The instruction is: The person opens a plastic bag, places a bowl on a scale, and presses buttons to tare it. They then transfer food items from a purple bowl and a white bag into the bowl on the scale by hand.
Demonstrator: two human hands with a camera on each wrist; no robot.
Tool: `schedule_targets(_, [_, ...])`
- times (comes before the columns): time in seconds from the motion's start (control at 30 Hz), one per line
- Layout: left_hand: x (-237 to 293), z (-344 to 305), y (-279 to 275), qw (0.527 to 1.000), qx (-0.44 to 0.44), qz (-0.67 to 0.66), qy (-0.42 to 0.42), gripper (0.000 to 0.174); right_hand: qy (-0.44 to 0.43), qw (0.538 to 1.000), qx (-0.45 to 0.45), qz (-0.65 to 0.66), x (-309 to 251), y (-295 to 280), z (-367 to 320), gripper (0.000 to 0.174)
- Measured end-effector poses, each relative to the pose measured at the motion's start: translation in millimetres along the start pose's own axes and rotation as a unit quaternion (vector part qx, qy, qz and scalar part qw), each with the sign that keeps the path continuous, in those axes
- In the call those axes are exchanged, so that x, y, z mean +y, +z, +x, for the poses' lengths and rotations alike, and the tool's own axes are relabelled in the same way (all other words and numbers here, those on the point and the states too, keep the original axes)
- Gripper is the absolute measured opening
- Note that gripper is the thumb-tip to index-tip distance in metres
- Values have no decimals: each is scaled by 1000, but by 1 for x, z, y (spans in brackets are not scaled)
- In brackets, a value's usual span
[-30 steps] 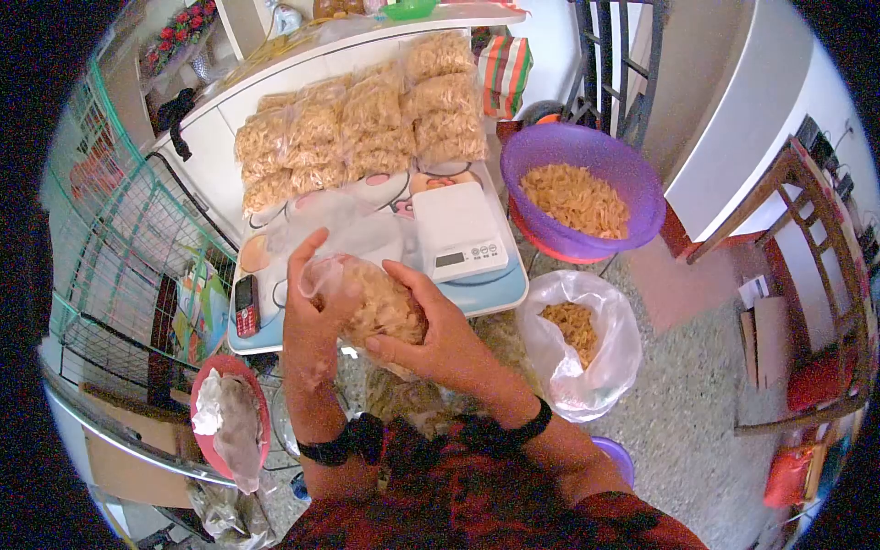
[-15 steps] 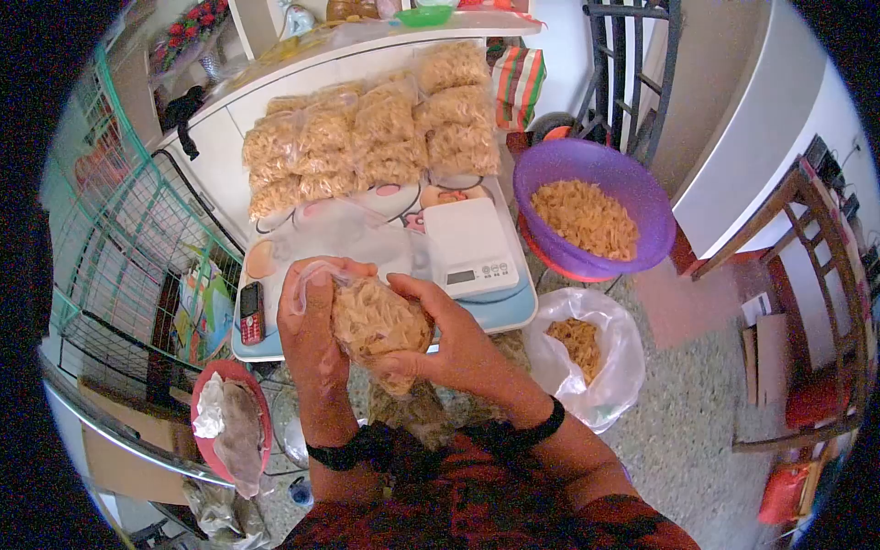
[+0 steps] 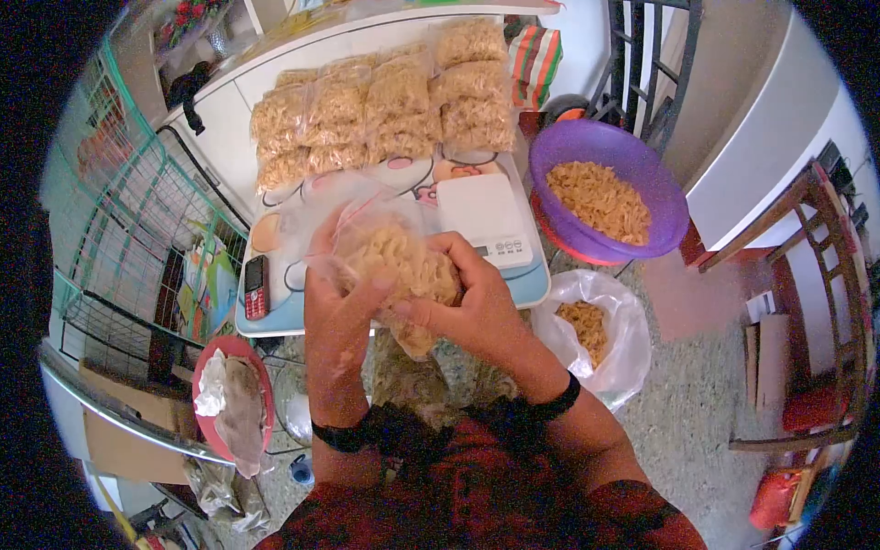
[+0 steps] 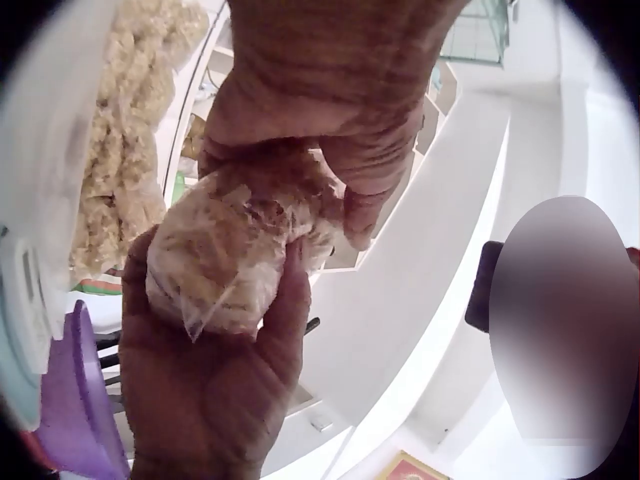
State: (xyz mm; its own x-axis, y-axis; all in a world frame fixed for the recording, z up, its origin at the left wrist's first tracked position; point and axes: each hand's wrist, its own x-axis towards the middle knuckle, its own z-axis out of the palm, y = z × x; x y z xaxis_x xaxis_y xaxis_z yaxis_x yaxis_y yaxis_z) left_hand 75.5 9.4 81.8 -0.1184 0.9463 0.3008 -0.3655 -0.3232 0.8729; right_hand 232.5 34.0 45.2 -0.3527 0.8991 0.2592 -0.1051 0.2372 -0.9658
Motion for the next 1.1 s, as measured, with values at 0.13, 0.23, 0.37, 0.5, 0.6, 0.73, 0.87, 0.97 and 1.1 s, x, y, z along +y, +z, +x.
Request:
schedule_targets(0.13, [0,2,1,1000,23,0,-6,65,-8,1000,6,-1,3,3,0,58])
schedule_targets(0.23, [2,2,2,999,40,0,-12,57,-6,1000,0,-3,4,3,0,61])
schedule_targets(0.37, [-3,2,3,997,72,-30,-3,41,-2,1000,0,-8,11,1,-1,64])
schedule_targets(0.5, [-12,7,-1,992,114,-48,21,23,-6,1000,15,-10,20,1,-2,64])
schedule_targets(0.6, [-13,7,-5,989,139,-21,35,18,-9,1000,19,19,26,4,-3,65])
schedule_targets(0.73, [-5,5,1,987,150,-33,48,20,-41,996,21,-74,25,3,-5,69])
schedule_targets(0.87, [-13,12,-3,975,199,-70,75,25,-175,929,86,-316,16,1,-5,78])
schedule_targets(0.97, [-9,13,1,969,207,-118,66,32,-213,897,87,-378,4,10,-9,86])
schedule_targets(1.1, [-17,13,0,969,167,-176,39,42,-235,895,96,-368,9,29,-7,92])
